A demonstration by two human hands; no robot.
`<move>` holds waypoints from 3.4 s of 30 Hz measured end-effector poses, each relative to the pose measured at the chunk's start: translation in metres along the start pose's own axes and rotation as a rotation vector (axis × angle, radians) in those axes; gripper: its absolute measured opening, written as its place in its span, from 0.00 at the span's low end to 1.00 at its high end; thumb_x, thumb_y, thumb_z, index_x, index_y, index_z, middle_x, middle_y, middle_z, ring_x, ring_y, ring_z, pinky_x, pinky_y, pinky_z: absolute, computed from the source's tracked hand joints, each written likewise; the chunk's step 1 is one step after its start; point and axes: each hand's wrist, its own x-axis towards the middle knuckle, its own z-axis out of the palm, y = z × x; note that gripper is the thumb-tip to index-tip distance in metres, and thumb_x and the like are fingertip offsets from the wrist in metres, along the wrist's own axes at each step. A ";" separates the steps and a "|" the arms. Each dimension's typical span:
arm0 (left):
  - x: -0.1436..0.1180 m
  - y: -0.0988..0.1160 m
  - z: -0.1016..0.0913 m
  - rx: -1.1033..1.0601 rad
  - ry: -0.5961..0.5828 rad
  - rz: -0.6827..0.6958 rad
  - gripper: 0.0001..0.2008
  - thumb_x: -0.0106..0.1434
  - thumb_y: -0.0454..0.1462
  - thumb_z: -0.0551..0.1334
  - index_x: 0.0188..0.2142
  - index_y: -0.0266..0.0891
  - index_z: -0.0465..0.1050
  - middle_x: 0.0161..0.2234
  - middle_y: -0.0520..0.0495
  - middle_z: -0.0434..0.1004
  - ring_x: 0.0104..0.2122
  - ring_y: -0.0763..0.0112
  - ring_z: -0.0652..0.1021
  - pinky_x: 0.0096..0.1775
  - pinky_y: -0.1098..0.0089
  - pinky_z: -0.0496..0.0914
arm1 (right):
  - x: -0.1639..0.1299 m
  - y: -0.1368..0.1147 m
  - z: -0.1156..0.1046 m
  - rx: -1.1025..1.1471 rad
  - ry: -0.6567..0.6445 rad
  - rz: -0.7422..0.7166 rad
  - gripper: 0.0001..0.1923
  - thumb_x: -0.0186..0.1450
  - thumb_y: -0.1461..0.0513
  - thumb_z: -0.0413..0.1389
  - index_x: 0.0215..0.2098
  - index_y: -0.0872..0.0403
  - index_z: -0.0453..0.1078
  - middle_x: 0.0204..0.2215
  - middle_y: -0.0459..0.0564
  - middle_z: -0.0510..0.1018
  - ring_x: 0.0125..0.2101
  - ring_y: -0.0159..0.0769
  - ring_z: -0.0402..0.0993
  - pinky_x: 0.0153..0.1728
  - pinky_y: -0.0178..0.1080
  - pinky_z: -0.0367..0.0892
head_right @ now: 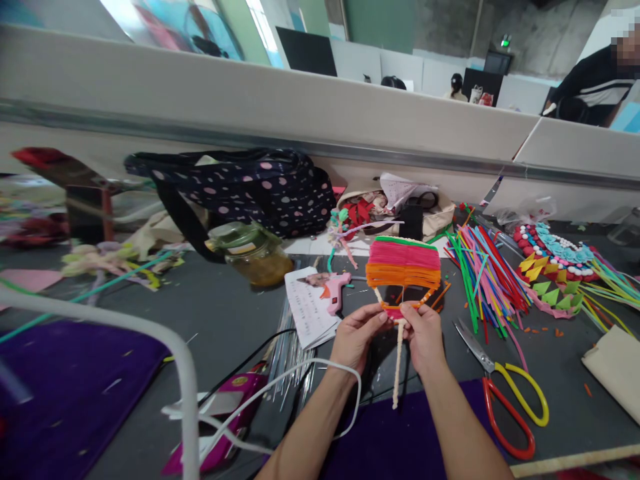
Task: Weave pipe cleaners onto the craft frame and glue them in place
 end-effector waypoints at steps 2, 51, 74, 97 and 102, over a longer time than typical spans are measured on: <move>0.000 -0.001 0.000 -0.001 0.010 0.001 0.14 0.41 0.35 0.73 0.30 0.35 0.78 0.28 0.45 0.81 0.26 0.69 0.78 0.34 0.68 0.74 | 0.000 0.001 0.000 -0.001 0.006 0.000 0.13 0.47 0.58 0.67 0.25 0.56 0.72 0.12 0.37 0.65 0.13 0.21 0.56 0.14 0.27 0.53; 0.003 -0.005 -0.002 0.012 0.092 -0.031 0.15 0.41 0.37 0.73 0.30 0.34 0.77 0.23 0.53 0.75 0.20 0.78 0.73 0.27 0.76 0.72 | 0.000 0.009 -0.001 -0.117 -0.041 -0.058 0.16 0.55 0.51 0.61 0.29 0.56 0.73 0.13 0.39 0.67 0.12 0.23 0.59 0.13 0.28 0.57; -0.006 -0.014 0.007 -0.036 -0.082 -0.071 0.20 0.39 0.34 0.74 0.33 0.37 0.70 0.26 0.52 0.77 0.23 0.73 0.76 0.28 0.72 0.72 | 0.012 -0.016 -0.016 -0.061 0.201 -0.269 0.17 0.51 0.52 0.64 0.26 0.56 0.68 0.20 0.43 0.72 0.14 0.20 0.55 0.12 0.27 0.48; 0.008 0.004 -0.007 -0.218 0.010 -0.056 0.21 0.48 0.41 0.70 0.41 0.39 0.69 0.36 0.45 0.80 0.35 0.63 0.80 0.35 0.65 0.75 | 0.005 -0.026 -0.020 -0.239 0.035 -0.141 0.16 0.51 0.52 0.64 0.29 0.55 0.70 0.16 0.39 0.69 0.12 0.21 0.55 0.10 0.26 0.46; 0.010 0.004 -0.012 -0.163 0.018 -0.016 0.26 0.44 0.38 0.72 0.43 0.39 0.68 0.35 0.46 0.80 0.34 0.62 0.80 0.35 0.64 0.76 | 0.008 -0.029 -0.024 -0.346 0.116 -0.274 0.15 0.54 0.50 0.62 0.28 0.54 0.70 0.20 0.41 0.72 0.18 0.27 0.65 0.19 0.30 0.61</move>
